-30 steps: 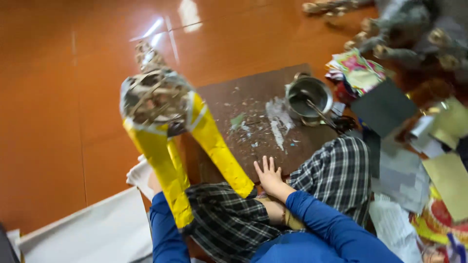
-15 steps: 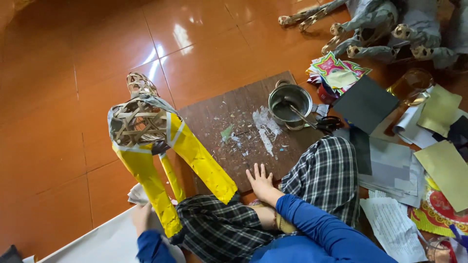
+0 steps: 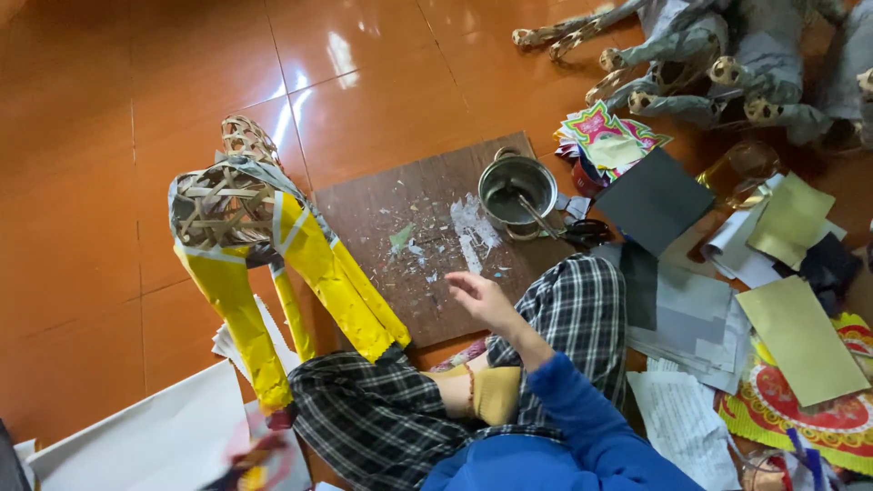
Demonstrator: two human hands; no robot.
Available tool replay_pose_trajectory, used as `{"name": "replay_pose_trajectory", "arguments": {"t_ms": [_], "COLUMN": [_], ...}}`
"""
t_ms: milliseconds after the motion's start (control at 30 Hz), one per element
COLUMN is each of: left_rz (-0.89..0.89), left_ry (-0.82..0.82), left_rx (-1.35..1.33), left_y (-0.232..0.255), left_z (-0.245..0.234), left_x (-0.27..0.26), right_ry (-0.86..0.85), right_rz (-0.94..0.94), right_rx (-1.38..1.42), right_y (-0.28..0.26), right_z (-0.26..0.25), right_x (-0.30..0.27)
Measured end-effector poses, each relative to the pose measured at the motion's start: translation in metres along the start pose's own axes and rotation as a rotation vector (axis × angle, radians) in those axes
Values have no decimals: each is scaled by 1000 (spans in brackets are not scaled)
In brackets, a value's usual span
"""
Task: Applying paper and tape to a giraffe sculpture frame
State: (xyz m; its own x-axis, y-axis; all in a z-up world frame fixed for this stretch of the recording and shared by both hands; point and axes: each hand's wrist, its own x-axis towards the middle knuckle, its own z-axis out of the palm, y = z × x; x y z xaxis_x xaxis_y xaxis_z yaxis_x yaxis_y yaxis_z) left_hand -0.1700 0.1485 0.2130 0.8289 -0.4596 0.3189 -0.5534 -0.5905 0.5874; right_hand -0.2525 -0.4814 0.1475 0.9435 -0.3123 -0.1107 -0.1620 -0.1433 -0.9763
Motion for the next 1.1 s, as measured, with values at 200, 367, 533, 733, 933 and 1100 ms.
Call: {"name": "replay_pose_trajectory", "arguments": {"t_ms": [200,367,533,733,933,1100], "left_rz": [449,276,108,-310,-441,-353], "left_ry": [-262,-583,-512,-295,-309,-295], "left_rx": [-89,97,-183,-823,-943,-959], "left_y": [296,388,350,335,340,339], "left_z": [159,234,323,321,321,316], "left_x": [93,156,138,164,170,169], "right_ry": [-490,-456,-63,280,-157,-192], "right_rz": [-618,-489,-200,-79,-110,-71], "right_rx": [194,122,73,463,483,386], "right_y": [-106,-101,-104,-16,-48,-44], "right_z": [-28,-20,-33,-88,-67,-46], "right_x": [-79,-108,-109,-104,-119,-115]}}
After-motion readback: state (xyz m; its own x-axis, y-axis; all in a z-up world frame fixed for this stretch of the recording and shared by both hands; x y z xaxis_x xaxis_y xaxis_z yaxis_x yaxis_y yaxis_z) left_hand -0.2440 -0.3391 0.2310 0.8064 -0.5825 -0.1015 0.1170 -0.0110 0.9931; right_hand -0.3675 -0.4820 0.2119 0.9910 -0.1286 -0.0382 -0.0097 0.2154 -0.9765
